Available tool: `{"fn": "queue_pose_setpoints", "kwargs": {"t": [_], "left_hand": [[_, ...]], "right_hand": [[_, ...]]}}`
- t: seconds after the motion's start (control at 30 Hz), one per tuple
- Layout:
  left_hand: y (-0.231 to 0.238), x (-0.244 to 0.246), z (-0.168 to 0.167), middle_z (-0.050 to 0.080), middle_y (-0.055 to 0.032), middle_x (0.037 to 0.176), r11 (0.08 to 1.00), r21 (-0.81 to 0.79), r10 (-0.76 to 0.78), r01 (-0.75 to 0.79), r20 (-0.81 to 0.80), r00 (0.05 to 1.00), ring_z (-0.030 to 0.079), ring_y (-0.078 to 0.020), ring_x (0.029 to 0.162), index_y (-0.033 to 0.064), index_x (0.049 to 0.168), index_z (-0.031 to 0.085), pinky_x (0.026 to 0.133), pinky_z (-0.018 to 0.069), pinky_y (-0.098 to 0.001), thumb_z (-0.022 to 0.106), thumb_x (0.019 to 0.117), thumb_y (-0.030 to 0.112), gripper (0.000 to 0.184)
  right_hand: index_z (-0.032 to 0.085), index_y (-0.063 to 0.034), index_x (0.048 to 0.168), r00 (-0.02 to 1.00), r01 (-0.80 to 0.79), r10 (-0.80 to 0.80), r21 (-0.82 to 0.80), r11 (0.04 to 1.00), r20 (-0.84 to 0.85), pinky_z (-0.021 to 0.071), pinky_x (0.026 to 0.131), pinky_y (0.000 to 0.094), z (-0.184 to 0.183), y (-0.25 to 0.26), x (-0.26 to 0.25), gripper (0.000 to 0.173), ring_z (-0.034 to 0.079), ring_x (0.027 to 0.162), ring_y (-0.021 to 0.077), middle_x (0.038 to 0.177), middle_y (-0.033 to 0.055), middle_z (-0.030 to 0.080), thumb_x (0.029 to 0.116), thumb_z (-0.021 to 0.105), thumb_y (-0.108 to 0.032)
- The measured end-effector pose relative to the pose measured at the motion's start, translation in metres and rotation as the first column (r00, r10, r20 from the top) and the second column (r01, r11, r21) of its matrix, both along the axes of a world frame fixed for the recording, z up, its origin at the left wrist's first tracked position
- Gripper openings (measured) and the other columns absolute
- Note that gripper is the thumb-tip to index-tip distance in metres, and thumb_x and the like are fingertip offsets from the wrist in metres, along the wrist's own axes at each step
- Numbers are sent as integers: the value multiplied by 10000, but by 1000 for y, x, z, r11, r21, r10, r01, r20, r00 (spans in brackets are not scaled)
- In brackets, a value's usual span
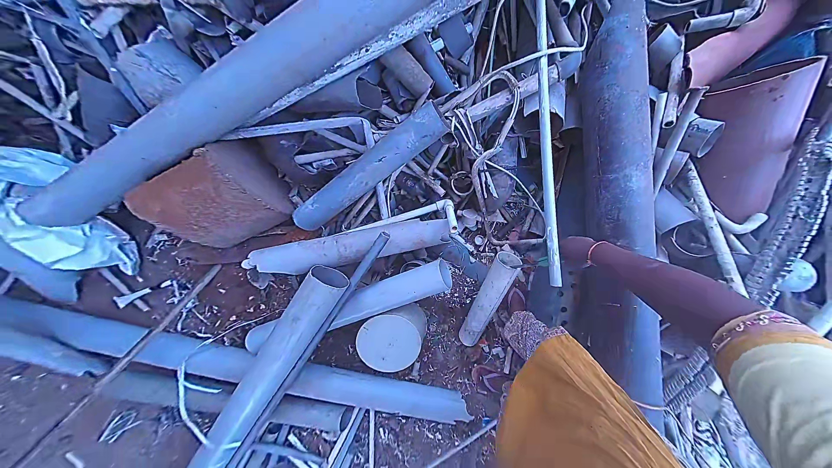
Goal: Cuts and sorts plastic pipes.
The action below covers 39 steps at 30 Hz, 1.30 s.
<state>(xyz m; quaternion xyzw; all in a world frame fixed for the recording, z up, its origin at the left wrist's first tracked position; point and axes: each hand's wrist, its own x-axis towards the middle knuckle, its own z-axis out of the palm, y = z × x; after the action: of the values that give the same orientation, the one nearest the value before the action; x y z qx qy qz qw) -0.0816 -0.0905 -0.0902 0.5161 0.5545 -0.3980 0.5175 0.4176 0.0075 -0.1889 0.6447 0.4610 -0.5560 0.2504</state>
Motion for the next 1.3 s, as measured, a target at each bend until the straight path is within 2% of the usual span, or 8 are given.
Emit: {"fn": "queue_pose_setpoints", "kwargs": {"t": [0.5,0.6,0.7,0.83,0.93,1.03,1.13,1.3], "left_hand": [[95,49,19,610,-233,1405,813,567,15,-132,207,978,577,-403,1315,-35,1337,645,1135,404,-552,544,1024,89,351],[110,55,8,503,-205,1525,903,423,86,-75,-7,996,503,-352,1401,8,1502,484,1169,385,-486,503,1067,199,475],[98,32,-25,491,-261,1518,916,225,365,-333,-117,924,501,-374,1408,-28,1547,375,1171,390,-502,402,1122,337,560],[65,12,-57,555,-363,1351,510,65,859,-858,-89,504,635,-435,1127,-46,1529,350,970,500,-523,210,1131,466,664],[55,5,-69,563,-336,1348,267,107,962,-958,-87,259,638,-402,1069,-10,1524,380,928,505,-504,222,1130,475,644],[49,6,-68,558,-328,1320,156,168,980,-973,99,174,622,-351,1028,-53,1493,403,900,509,-455,295,1152,240,463],[43,2,-76,452,-319,1512,449,175,832,-876,274,482,538,-366,1335,-78,1549,326,1113,438,-441,458,1046,-28,523],[68,13,-75,330,-268,1615,850,245,455,-466,106,884,448,-365,1439,-39,1597,232,1182,388,-438,718,930,105,837]], "right_hand": [[577,31,1329,931,-344,345,27,939,-121,516,836,643,150,3,-230,395,626,1128,505,1231,307,626,935,601,28],[564,50,1314,902,-409,402,-18,912,-156,527,835,622,171,1,-268,342,636,1121,489,1235,298,619,973,534,43],[580,70,1313,891,-407,401,19,913,-215,500,887,660,173,-15,-293,328,625,1162,517,1263,326,629,1008,460,49],[576,86,1216,879,-439,417,-54,897,-232,530,840,613,182,-25,-315,244,647,1115,483,1180,303,642,989,491,66],[565,78,1230,879,-440,410,-80,895,-242,532,837,613,182,-24,-321,268,646,1122,477,1182,299,641,965,536,58],[538,67,1288,893,-420,392,-97,902,-221,529,848,611,178,-15,-321,334,644,1140,470,1209,295,634,961,569,6],[555,45,1286,918,-374,352,-107,921,-182,527,845,622,169,-1,-318,332,643,1151,456,1221,282,636,984,564,-93],[612,40,1203,921,-336,313,-67,939,-233,495,874,628,147,18,-299,334,627,1142,441,1192,271,637,1028,575,-243]]}}
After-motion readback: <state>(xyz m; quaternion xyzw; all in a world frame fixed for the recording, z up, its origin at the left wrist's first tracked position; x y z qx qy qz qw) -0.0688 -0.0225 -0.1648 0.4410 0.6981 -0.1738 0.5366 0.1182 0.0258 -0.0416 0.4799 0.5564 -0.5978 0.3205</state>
